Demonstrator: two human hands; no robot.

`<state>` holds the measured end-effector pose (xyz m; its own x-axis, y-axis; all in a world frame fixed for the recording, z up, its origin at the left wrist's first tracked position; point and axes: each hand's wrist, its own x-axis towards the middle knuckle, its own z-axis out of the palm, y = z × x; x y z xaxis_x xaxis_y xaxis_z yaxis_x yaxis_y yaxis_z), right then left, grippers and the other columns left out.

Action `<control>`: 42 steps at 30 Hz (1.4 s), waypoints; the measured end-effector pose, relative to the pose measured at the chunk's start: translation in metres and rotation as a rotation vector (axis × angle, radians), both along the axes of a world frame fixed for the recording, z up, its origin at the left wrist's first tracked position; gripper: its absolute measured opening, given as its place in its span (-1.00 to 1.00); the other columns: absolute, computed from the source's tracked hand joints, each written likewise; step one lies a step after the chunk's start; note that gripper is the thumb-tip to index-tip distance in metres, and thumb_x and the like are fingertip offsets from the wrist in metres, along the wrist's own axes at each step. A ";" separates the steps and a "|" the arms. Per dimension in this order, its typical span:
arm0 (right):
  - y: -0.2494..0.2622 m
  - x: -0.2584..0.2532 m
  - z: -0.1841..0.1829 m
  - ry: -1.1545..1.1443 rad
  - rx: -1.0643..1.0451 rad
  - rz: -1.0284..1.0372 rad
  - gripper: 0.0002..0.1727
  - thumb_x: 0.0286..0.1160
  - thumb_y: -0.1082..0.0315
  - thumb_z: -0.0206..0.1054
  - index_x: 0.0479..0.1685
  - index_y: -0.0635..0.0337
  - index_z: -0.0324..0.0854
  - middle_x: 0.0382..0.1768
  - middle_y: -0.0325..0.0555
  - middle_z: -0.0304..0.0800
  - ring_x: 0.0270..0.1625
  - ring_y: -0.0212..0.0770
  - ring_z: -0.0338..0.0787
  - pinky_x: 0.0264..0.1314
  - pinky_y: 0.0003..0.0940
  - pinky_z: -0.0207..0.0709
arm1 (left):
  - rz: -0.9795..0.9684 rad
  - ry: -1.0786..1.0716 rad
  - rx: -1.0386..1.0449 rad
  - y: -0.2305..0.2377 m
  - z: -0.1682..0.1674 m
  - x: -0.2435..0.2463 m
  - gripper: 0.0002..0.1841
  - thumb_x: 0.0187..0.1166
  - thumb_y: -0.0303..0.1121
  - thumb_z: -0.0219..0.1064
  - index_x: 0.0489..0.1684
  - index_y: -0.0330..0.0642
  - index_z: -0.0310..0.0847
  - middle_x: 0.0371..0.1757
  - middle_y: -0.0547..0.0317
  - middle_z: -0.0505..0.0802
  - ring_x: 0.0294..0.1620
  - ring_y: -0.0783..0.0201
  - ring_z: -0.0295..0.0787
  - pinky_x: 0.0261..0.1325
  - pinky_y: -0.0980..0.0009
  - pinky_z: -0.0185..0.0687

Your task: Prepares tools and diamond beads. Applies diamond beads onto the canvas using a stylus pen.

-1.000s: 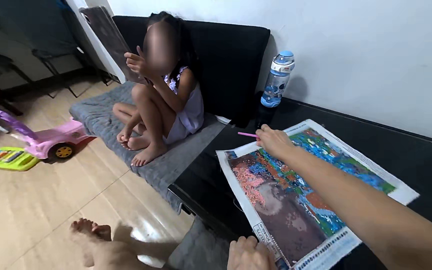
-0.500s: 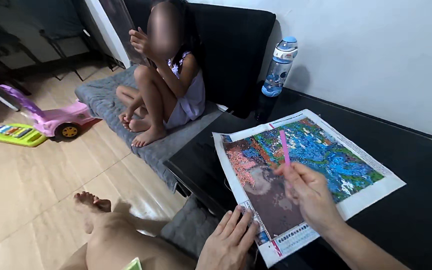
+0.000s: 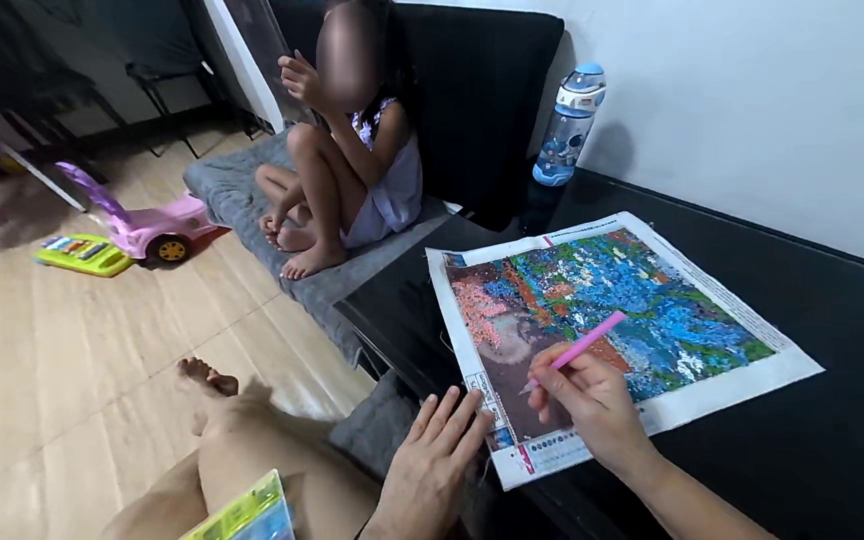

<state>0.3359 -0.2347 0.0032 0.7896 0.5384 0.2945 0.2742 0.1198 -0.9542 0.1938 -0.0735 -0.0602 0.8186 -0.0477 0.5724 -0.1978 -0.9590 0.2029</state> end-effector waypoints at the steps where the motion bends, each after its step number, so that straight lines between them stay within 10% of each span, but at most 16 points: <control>1: 0.000 0.000 0.000 0.015 -0.002 -0.007 -0.90 0.61 0.44 0.24 -0.23 0.06 0.65 -0.50 -0.43 0.79 -0.55 -0.55 0.75 -0.48 -0.65 0.69 | 0.013 0.002 0.003 0.001 0.001 0.001 -0.50 0.39 -0.61 0.17 0.32 -0.05 0.71 0.44 0.05 0.79 0.51 -0.02 0.69 0.57 0.03 0.49; 16: -0.005 0.003 -0.021 -0.322 -0.104 0.151 -0.69 0.59 0.19 0.29 -0.47 0.17 0.71 -0.44 -0.37 0.72 -0.48 -0.70 0.66 -0.42 -0.79 0.58 | 0.062 0.050 0.040 0.001 0.002 -0.002 -0.38 0.27 -0.65 0.22 0.41 -0.02 0.68 0.50 0.11 0.75 0.56 0.02 0.65 0.59 0.05 0.48; 42: 0.000 -0.006 -0.028 -0.467 -0.088 0.214 -0.68 0.74 0.13 0.24 -0.33 0.15 0.66 -0.37 -0.32 0.74 -0.37 -0.66 0.70 -0.30 -0.80 0.62 | 0.112 0.111 0.006 0.004 -0.004 -0.017 -0.20 0.16 -0.67 0.32 0.57 0.16 0.58 0.61 -0.08 0.63 0.65 -0.16 0.51 0.58 -0.04 0.49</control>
<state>0.3300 -0.2345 -0.0253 0.4544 0.7120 0.5353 0.6511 0.1447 -0.7451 0.1771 -0.0700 -0.0645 0.8774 0.0438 0.4778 -0.0666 -0.9751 0.2117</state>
